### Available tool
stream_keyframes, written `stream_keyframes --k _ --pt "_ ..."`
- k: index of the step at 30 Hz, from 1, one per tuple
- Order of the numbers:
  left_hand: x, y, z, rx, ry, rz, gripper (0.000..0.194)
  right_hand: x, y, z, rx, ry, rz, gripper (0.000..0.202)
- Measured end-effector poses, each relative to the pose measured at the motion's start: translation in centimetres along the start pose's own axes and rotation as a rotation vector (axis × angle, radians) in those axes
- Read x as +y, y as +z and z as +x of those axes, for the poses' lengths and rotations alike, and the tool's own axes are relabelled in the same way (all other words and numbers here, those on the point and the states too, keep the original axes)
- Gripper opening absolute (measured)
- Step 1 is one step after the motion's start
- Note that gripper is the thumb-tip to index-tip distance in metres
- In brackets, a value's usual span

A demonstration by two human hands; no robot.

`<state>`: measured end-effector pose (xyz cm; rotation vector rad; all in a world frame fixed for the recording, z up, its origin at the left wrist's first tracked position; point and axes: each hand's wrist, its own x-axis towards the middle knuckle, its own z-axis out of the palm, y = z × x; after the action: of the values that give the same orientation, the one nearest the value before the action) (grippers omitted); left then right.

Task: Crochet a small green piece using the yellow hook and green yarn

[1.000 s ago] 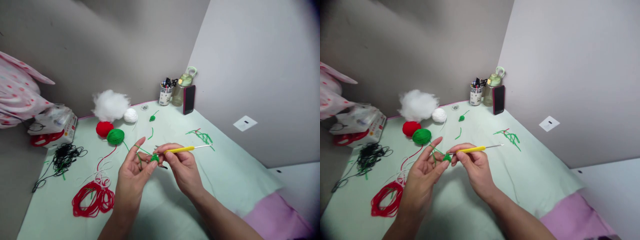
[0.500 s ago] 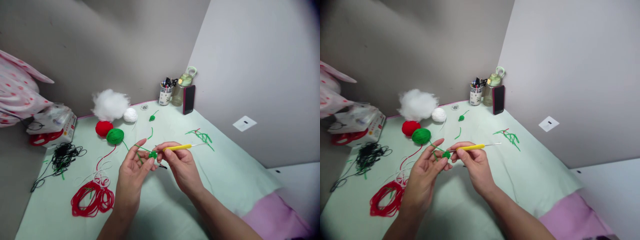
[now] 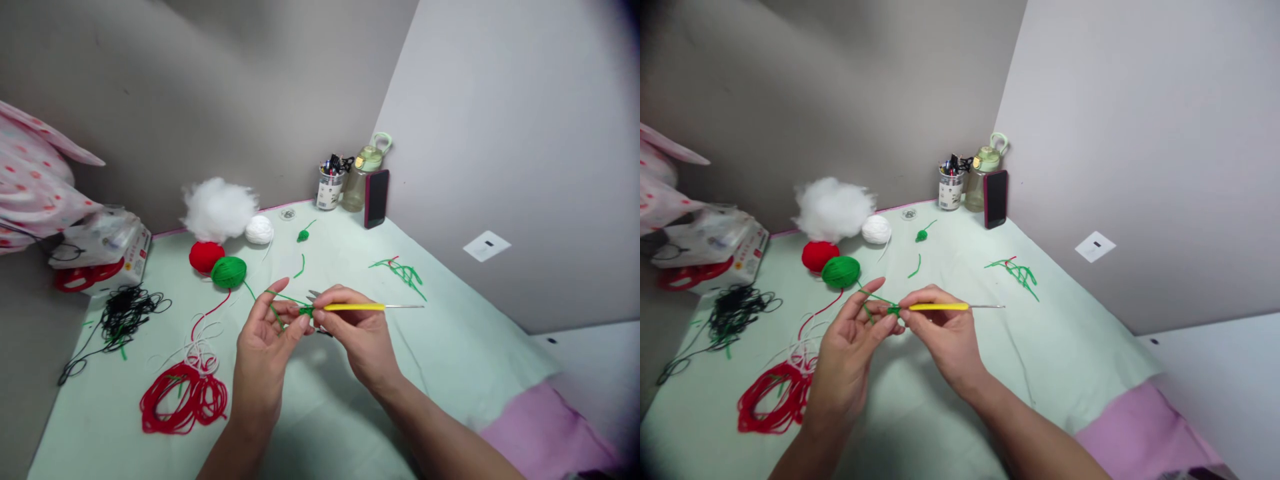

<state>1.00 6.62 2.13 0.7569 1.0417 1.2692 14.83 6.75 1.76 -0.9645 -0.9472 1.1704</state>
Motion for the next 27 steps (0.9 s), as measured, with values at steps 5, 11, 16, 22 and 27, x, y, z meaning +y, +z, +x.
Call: stream_keyframes --k 5,11,16,22,27 --pt "0.2 -0.1 0.0 -0.002 -0.034 0.027 0.056 0.1 -0.1 0.2 0.040 0.057 0.009 0.009" --pt "0.3 0.4 0.1 -0.058 -0.231 -0.232 0.045 0.7 0.1 0.8 0.035 0.286 0.204 0.024" --pt "0.3 0.8 0.1 0.016 -0.298 -0.353 0.039 0.7 0.4 0.3 0.086 0.190 0.072 0.020" --pt "-0.1 0.9 0.0 0.026 -0.211 -0.316 0.039 1.1 0.2 0.1 0.083 0.180 0.066 0.019" --pt "-0.4 0.8 -0.2 -0.025 -0.146 -0.215 0.036 1.2 0.2 0.4 0.063 0.261 0.164 0.020"
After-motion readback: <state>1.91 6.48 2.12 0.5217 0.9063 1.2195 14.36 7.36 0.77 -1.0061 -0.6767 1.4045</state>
